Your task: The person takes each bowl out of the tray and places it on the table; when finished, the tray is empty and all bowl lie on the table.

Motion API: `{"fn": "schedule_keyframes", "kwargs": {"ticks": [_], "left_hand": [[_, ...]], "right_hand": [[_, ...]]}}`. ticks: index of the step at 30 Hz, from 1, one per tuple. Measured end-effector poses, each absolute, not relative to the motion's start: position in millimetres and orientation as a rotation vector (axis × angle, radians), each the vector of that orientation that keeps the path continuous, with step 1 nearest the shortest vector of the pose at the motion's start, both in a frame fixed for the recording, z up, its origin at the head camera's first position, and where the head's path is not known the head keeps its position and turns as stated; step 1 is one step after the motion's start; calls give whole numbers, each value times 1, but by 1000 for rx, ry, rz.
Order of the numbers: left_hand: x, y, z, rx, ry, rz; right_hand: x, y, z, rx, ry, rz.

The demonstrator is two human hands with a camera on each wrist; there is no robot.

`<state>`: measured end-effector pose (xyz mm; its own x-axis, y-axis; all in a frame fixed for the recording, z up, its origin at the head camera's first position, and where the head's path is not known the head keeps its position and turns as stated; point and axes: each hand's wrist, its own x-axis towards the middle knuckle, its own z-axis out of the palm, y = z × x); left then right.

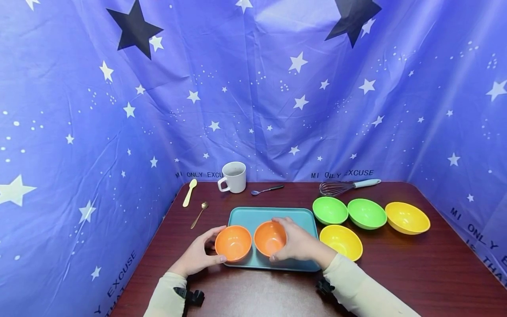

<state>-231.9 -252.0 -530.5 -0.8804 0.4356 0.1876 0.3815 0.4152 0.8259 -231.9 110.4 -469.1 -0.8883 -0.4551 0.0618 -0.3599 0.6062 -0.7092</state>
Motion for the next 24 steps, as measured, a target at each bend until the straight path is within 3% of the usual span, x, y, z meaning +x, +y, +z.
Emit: {"fn": "schedule_keyframes", "kwargs": {"ticks": [24], "left_hand": [[-233, -253, -532, 749, 2598, 1483]], "right_hand": [[-223, 154, -434, -676, 2811, -1291]]}}
